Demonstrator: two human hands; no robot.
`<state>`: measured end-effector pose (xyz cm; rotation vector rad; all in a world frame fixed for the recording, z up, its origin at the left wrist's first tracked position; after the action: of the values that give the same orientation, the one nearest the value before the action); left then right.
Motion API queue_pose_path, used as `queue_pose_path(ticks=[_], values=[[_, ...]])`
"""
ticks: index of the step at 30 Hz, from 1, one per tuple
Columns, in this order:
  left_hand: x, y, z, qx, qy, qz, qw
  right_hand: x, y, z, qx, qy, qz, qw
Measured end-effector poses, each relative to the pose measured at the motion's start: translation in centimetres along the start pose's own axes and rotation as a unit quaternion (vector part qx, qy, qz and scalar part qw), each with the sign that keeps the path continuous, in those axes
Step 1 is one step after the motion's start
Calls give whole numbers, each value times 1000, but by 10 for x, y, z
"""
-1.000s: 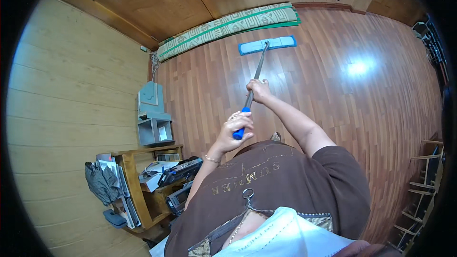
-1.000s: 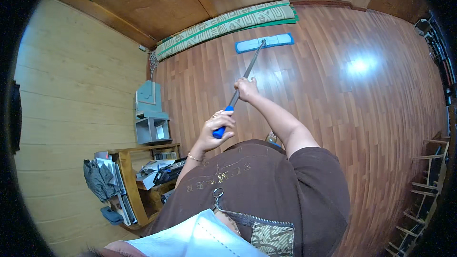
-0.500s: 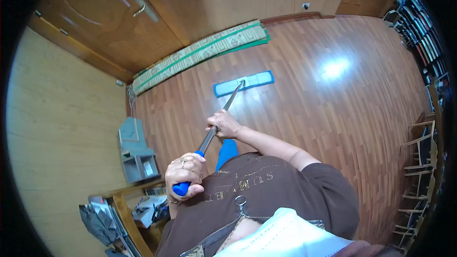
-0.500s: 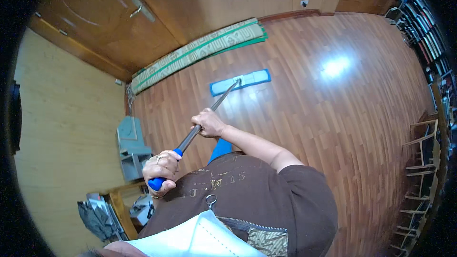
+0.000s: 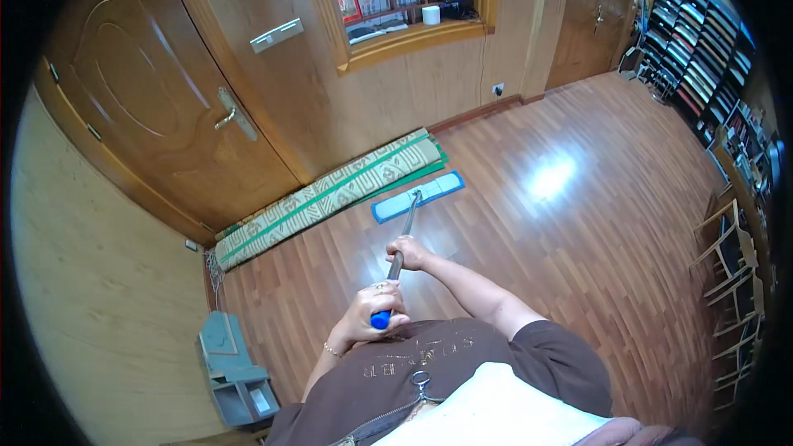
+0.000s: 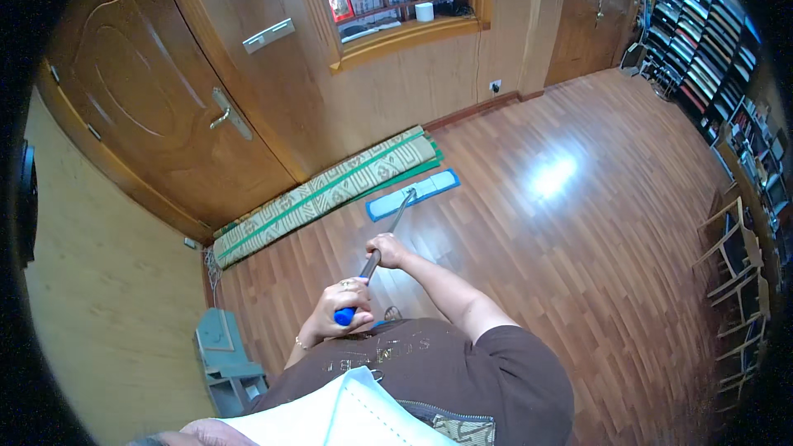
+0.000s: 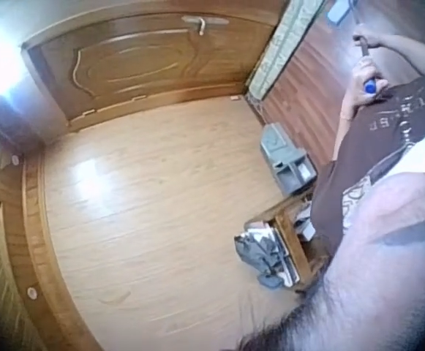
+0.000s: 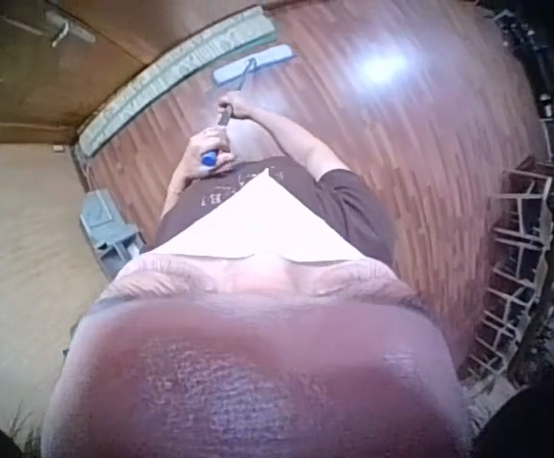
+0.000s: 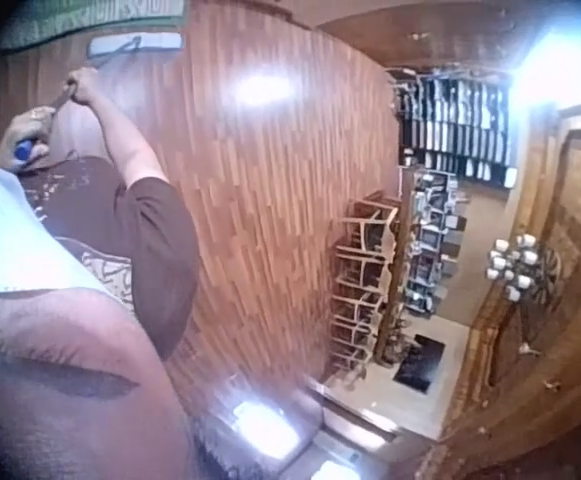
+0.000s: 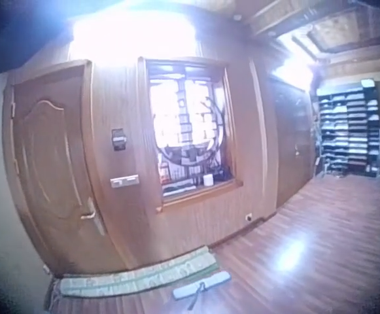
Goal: The person is mopping a wood laminate floor in a large room.
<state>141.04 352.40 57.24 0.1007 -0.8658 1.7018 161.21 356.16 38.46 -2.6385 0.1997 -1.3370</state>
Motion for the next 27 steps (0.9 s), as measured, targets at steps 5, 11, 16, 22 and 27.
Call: queue_pose_path(ticks=[5,11,16,22,27], values=[[32,-33,-69,-23,17,-54,998,7,-43,62,-63,33,19,997],[92,-56,-89,-63,38,-113,991,24,-68,44,-129,45,79,987],[138,-84,-80,-148,137,-201,959,42,-70,11,-141,33,168,975],[167,-128,-88,-229,217,-282,906,72,-79,-5,-78,23,266,960],[161,-184,-87,-266,285,-302,870,91,-86,65,-43,-26,226,973]])
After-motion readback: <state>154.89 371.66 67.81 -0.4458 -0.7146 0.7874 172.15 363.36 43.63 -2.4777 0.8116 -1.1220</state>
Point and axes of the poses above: each hand's wrist, its own y-axis away from the middle knuckle, its own x-axis out of the back of the hand, z = x × y, the point moved 3 cm from there along -y, towards the middle knuckle, and after that the axes turned 1 degree about -y, right-handed, at the moved point
